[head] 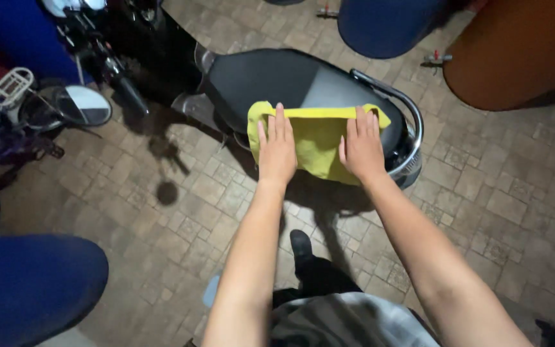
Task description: The person wipes the rear section of a black motorcycle using a yellow cloth. They fold the cloth and rub the surface of the motorcycle's bodywork and seat area repeatedly.
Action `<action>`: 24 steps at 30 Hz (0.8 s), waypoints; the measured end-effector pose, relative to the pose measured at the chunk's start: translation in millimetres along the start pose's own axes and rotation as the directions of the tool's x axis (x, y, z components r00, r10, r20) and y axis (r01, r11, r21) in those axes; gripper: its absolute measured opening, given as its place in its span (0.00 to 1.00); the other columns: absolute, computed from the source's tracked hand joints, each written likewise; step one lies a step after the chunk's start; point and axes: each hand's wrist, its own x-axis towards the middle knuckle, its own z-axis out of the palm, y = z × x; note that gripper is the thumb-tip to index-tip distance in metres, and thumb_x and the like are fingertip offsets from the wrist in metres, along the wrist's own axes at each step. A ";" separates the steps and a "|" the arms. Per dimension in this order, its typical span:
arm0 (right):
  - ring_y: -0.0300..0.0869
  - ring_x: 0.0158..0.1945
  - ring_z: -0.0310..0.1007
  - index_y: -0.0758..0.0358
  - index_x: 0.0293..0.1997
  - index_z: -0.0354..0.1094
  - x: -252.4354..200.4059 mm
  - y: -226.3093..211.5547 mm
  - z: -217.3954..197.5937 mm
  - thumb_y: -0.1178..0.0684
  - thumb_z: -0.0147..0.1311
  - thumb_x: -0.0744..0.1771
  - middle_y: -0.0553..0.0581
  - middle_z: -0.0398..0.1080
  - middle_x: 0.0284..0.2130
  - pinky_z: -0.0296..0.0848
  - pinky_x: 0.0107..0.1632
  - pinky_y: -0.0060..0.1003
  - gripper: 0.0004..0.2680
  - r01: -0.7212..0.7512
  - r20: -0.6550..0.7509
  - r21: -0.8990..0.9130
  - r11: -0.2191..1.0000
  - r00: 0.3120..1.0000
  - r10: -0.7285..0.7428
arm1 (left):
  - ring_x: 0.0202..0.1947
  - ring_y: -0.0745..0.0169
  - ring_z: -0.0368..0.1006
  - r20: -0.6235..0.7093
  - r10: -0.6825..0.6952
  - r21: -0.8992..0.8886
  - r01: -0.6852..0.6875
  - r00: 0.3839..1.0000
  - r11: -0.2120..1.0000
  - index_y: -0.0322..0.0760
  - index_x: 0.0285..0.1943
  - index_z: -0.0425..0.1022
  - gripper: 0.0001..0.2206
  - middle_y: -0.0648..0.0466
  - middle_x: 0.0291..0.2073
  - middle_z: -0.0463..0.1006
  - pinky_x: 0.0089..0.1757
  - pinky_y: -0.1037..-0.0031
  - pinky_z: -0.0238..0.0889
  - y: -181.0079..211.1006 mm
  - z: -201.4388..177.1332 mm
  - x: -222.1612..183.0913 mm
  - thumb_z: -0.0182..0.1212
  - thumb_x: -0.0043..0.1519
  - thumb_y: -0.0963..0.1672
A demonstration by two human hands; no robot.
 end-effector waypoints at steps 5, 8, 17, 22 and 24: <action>0.72 0.69 0.57 0.75 0.62 0.62 4.8 -9.5 4.0 0.54 0.53 0.67 0.77 0.56 0.67 0.47 0.74 0.58 0.18 -0.053 0.049 0.003 0.999 0.997 0.053 | 0.77 0.41 0.45 0.039 0.031 0.039 -0.033 0.999 0.999 0.25 0.77 0.53 0.29 0.38 0.79 0.37 0.71 0.45 0.30 -11.8 -6.2 12.8 0.48 0.63 0.35; 0.71 0.69 0.57 0.74 0.63 0.61 14.9 -13.0 13.0 0.52 0.52 0.67 0.76 0.56 0.67 0.46 0.75 0.57 0.19 -0.081 0.054 -0.039 0.996 0.995 0.083 | 0.78 0.43 0.45 0.074 0.056 0.045 -0.059 0.996 0.997 0.26 0.78 0.53 0.29 0.39 0.80 0.38 0.71 0.46 0.29 -23.1 -12.3 30.5 0.47 0.63 0.35; 0.70 0.69 0.57 0.74 0.62 0.61 17.4 -47.3 28.0 0.52 0.53 0.66 0.75 0.56 0.67 0.48 0.75 0.57 0.19 -0.204 0.031 -0.132 0.970 0.977 0.210 | 0.78 0.45 0.44 0.139 0.184 -0.003 -0.185 0.973 0.983 0.28 0.78 0.50 0.30 0.39 0.80 0.37 0.71 0.47 0.27 -63.7 -14.5 47.3 0.43 0.62 0.35; 0.71 0.68 0.57 0.73 0.61 0.61 23.8 -80.1 18.8 0.54 0.56 0.65 0.75 0.56 0.66 0.49 0.73 0.59 0.19 -0.280 0.014 -0.191 0.941 0.958 0.288 | 0.78 0.45 0.43 0.146 0.277 -0.003 -0.280 0.950 0.960 0.28 0.78 0.51 0.30 0.40 0.80 0.34 0.71 0.47 0.27 -89.3 -17.0 54.3 0.44 0.63 0.34; 0.73 0.68 0.56 0.76 0.61 0.61 22.2 -97.2 11.4 0.54 0.56 0.65 0.77 0.55 0.67 0.48 0.73 0.59 0.19 -0.331 0.009 -0.210 0.920 0.940 0.340 | 0.79 0.43 0.42 0.123 0.333 0.003 -0.336 0.935 0.942 0.28 0.79 0.50 0.29 0.40 0.80 0.33 0.72 0.46 0.28 -99.8 -14.7 54.4 0.46 0.65 0.35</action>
